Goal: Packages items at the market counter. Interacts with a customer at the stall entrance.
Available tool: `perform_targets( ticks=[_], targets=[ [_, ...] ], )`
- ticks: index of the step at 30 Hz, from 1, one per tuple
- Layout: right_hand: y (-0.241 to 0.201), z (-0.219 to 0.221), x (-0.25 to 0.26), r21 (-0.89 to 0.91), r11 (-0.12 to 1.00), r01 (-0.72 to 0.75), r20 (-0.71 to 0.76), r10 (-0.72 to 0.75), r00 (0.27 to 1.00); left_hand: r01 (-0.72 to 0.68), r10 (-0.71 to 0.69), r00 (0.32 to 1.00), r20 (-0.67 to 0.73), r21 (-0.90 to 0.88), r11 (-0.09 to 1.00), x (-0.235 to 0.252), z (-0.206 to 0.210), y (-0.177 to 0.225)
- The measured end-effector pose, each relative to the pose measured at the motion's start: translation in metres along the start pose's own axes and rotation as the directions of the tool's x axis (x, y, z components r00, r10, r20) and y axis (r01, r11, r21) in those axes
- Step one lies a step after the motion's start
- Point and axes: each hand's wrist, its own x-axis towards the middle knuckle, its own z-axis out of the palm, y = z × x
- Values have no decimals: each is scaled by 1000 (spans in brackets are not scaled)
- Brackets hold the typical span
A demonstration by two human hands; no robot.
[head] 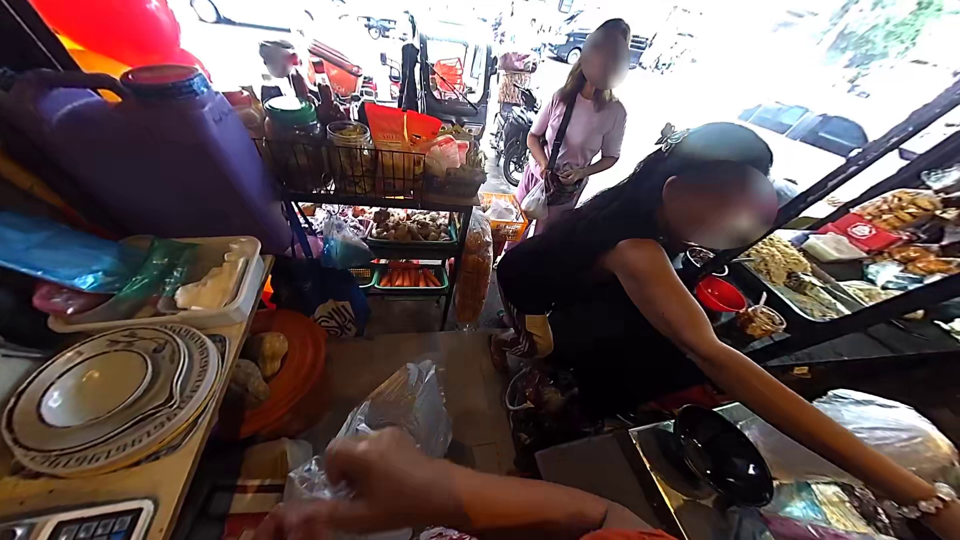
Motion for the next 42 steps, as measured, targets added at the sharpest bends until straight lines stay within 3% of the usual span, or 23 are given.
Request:
perform_targets(
  ticks=[2,3,8,11,13,14,15,17,19,21,23,25,26,28,31,32,34,36,38,40,42],
  targets=[
    [-1,16,3,179,963,-200,320,135,938,28,-28,1000,5,-76,997,1,11,-2],
    [6,25,6,238,938,-251,378,148,914,88,-91,995,-29,-101,991,0,15,-1],
    [27,47,4,411,863,-294,409,114,905,302,-340,931,-134,-243,922,-7,11,-7],
    [35,56,4,622,655,-430,353,256,900,253,-324,926,-196,-317,914,-14,-7,-13],
    [45,57,6,774,423,-471,327,370,870,220,-261,924,-279,-170,961,-16,-17,-17],
    [48,54,7,812,322,-486,339,417,843,224,-209,923,-323,9,975,-19,-22,-18],
    [48,51,10,829,226,-511,370,464,805,246,-155,926,-345,238,940,-23,-28,-17],
    [48,51,14,831,44,-555,451,530,718,286,-107,942,-317,597,750,-34,-42,-18],
    [52,61,20,815,-103,-570,516,576,634,295,-105,948,-299,713,636,-42,-59,-35],
    [57,70,27,779,-137,-612,558,595,578,333,-139,939,-315,728,599,-52,-77,-55],
    [64,75,34,745,-39,-666,595,491,636,399,-198,913,-357,678,617,-66,-95,-69],
    [71,79,38,693,187,-696,638,291,713,414,-231,906,-354,633,654,-81,-109,-73],
    [66,83,40,640,313,-701,656,253,711,399,-232,913,-335,622,673,-90,-112,-71],
    [51,95,41,500,530,-685,716,191,671,302,-133,942,-307,609,733,-102,-107,-63],
    [28,126,41,405,586,-702,832,83,549,128,90,951,-296,642,756,-102,-88,-47],
    [20,136,42,391,589,-708,857,48,513,132,96,948,-304,648,750,-98,-84,-42],
    [7,151,48,375,639,-672,876,-7,482,238,-24,936,-352,581,778,-92,-83,-36],
    [1,158,58,366,808,-463,850,-87,520,296,-123,905,-407,393,871,-95,-92,-34],
    [6,164,68,260,964,-65,819,-184,543,212,-129,894,-429,151,965,-107,-106,-36],
    [13,173,72,9,971,239,841,-136,523,111,-104,890,-444,-9,994,-124,-118,-37],
    [23,185,78,-183,928,325,868,-3,497,150,-101,862,-496,60,987,-138,-130,-37]
  ],
)
